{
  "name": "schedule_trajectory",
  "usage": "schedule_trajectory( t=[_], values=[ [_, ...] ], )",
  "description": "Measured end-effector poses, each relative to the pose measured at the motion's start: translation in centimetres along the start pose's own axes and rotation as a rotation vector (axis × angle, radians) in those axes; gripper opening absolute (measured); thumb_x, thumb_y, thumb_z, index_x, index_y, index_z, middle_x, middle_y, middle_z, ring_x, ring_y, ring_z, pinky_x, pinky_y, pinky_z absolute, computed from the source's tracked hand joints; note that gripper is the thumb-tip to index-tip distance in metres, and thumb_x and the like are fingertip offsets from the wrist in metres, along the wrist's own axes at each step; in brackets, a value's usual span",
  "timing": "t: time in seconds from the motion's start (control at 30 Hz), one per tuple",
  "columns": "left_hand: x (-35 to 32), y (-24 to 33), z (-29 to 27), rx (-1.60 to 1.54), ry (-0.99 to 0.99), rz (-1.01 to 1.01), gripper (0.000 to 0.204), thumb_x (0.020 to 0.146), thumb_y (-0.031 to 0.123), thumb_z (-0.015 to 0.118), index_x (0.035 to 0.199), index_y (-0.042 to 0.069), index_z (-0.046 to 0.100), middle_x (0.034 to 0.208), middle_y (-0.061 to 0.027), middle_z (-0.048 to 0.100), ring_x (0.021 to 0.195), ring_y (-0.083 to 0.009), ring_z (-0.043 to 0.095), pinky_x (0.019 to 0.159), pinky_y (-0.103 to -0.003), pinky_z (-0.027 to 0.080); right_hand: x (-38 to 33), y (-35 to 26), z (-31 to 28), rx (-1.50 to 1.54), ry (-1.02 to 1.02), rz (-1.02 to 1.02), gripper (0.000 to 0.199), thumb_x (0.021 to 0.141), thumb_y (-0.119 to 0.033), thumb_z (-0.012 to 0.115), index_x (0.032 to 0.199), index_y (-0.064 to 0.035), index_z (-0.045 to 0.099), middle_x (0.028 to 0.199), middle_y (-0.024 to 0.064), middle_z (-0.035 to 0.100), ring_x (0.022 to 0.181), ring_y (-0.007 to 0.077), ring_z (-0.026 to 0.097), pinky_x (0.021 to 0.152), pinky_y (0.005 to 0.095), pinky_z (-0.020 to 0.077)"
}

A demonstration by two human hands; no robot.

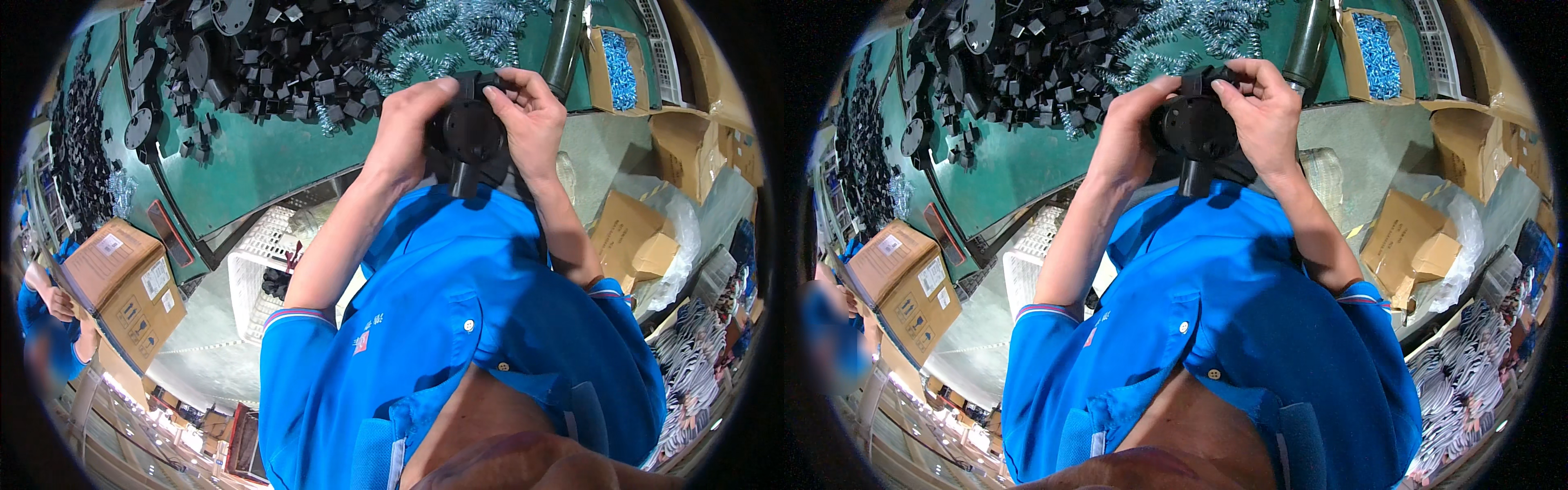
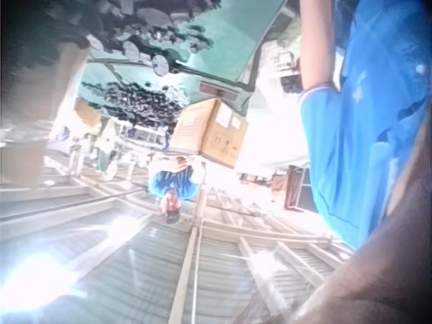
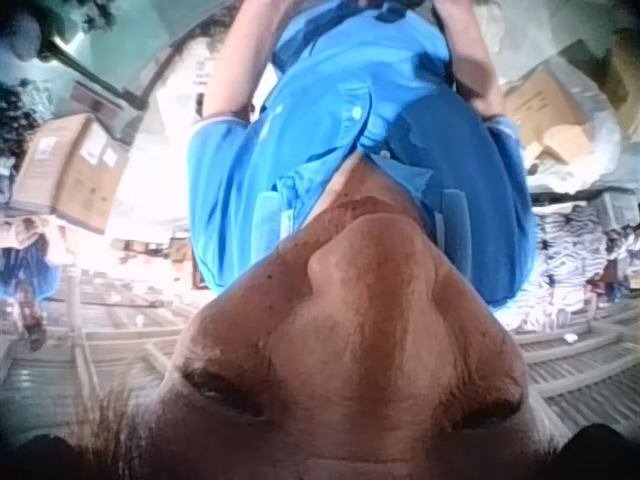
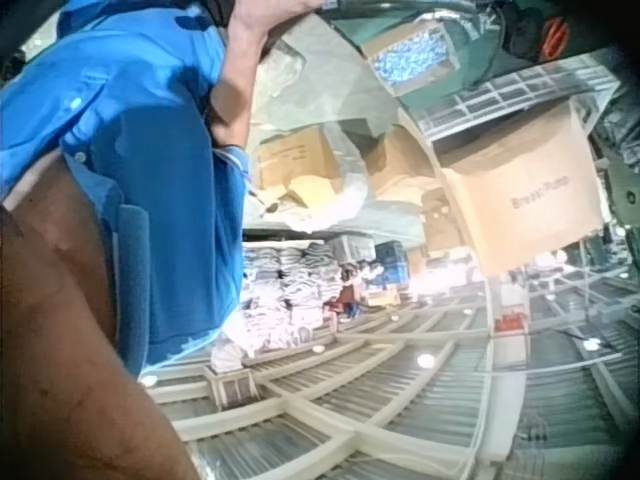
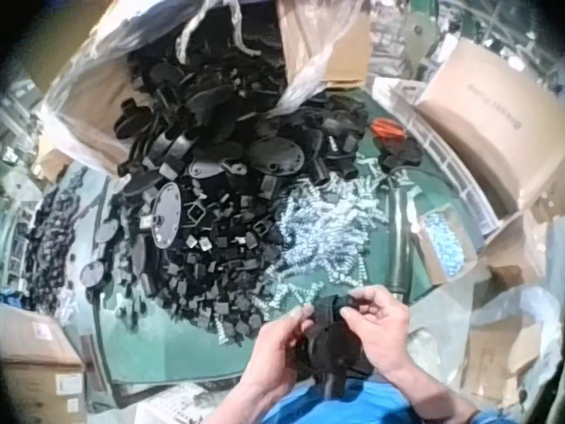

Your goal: The person opens a cardboard box with red scissors, pours black plastic parts onto a green workbench, and assembles them one by one using a power screwdriver. The person repeatedly picks parts, aligns them, and fastens them with screws.

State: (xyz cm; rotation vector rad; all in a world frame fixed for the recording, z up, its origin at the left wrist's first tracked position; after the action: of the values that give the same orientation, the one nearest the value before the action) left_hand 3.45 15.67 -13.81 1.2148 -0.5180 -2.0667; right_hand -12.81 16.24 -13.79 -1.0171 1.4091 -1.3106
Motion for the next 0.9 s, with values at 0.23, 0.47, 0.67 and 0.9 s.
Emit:
schedule_trajectory(
  t=[0.23, 0.47, 0.67, 0.9],
  values=[
    [-0.4, -2.7, 1.0, -0.465, -0.132, -0.118, 0.033, 0.098, 0.017, 0.054, 0.125, -0.001, 0.054, 0.114, -0.0112, 0.064, 0.101, -0.0180, 0.064, 0.090, -0.032, 0.054, -1.5, -2.5, 0.3, -0.038, -0.054, -0.012, 0.029, 0.084, 0.007, 0.070, 0.111, 0.0045, 0.062, 0.099, 0.0031, 0.063, 0.087, 0.0058, 0.059, 0.076, 0.0184, 0.0499],
    [-2.8, -2.3, 2.9, -0.426, -0.123, 0.035, 0.050, 0.100, 0.010, 0.050, 0.147, 0.003, 0.036, 0.133, -0.0086, 0.055, 0.116, -0.0171, 0.057, 0.100, -0.032, 0.047, -2.0, -6.2, 0.5, -0.335, 0.011, -0.384, 0.024, 0.076, 0.003, 0.074, 0.098, 0.0023, 0.065, 0.094, 0.0076, 0.065, 0.077, 0.0129, 0.060, 0.069, 0.0241, 0.0495],
    [-5.2, -4.0, 2.9, -0.510, -0.152, -0.042, 0.049, 0.098, 0.004, 0.053, 0.146, 0.002, 0.040, 0.131, -0.0070, 0.057, 0.116, -0.0154, 0.056, 0.101, -0.031, 0.047, -4.4, -6.8, -1.2, -0.244, -0.112, -0.249, 0.026, 0.073, 0.005, 0.074, 0.096, 0.0019, 0.065, 0.094, 0.0094, 0.066, 0.084, 0.0169, 0.063, 0.077, 0.0269, 0.0496],
    [-6.2, -6.4, 2.3, -0.566, -0.319, -0.080, 0.034, 0.094, 0.005, 0.059, 0.127, -0.002, 0.056, 0.120, -0.0101, 0.064, 0.106, -0.0180, 0.063, 0.095, -0.033, 0.052, -6.7, -5.3, -1.5, -0.033, -0.168, -0.033, 0.024, 0.080, 0.008, 0.069, 0.104, 0.0051, 0.062, 0.099, 0.0055, 0.062, 0.089, 0.0121, 0.060, 0.082, 0.0240, 0.0481]
  ],
)
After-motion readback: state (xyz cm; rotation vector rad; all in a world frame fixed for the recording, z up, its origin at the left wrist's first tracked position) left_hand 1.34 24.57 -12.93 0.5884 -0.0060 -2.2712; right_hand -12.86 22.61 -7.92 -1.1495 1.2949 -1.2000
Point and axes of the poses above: each hand's wrist, its own x-axis towards the middle knuckle, its own z-axis out of the palm, y = z × x, the point moved 6 cm from there along x, towards the middle knuckle
